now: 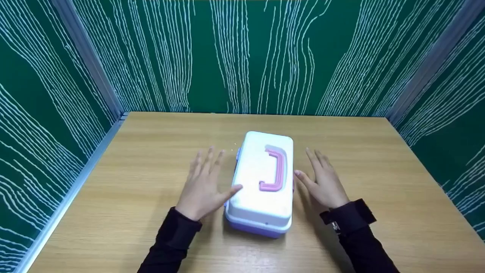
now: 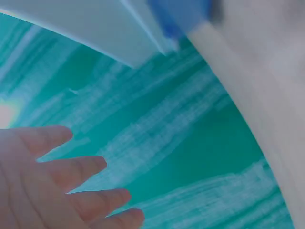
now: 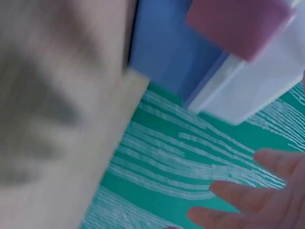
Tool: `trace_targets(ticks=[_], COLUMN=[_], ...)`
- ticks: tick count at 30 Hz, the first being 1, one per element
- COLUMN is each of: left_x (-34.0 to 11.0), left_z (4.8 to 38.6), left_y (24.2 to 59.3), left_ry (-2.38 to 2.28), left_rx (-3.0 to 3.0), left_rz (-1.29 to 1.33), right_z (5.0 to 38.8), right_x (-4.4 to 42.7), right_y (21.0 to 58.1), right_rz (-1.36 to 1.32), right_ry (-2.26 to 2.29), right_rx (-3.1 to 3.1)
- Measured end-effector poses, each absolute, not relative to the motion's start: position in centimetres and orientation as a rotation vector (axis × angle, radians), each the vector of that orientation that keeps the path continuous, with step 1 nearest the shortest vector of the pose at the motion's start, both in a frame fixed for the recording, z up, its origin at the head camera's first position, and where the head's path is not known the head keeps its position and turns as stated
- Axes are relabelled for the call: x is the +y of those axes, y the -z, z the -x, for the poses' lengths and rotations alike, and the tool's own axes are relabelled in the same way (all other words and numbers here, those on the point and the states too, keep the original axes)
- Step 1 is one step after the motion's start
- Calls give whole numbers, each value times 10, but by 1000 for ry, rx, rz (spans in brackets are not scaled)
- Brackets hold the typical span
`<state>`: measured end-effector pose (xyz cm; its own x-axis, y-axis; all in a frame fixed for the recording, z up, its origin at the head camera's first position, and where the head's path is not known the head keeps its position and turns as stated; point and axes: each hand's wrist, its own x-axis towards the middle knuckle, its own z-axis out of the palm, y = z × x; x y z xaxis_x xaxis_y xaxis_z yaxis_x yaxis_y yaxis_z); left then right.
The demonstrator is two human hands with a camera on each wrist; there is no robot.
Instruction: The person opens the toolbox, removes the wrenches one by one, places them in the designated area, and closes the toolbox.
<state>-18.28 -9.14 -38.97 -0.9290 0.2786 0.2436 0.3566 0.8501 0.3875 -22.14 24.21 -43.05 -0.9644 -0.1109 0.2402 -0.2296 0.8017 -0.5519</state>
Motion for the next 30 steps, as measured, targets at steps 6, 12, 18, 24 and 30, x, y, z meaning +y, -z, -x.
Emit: trace_targets(ticks=[6,12,18,24,30], left_x=[-63,-36,-18,-12,-10], left_z=[177,172,168,165,163], left_y=[384,387,393,402,407], left_ry=[641,426,279,150,58], left_rx=[-2779,-2692,-2653,-2567,-2552], left_rz=[796,1025,1077,1086,1081], right_z=[218,215,213,212,212], right_x=[236,225,217,215,221], right_y=[438,448,457,461,461], right_rz=[-258,-109,55,154,172], right_ry=[-1455,-1963,-2226,-2417,-2687], right_rx=[-2677,-2545,-2428,-2328,-2179])
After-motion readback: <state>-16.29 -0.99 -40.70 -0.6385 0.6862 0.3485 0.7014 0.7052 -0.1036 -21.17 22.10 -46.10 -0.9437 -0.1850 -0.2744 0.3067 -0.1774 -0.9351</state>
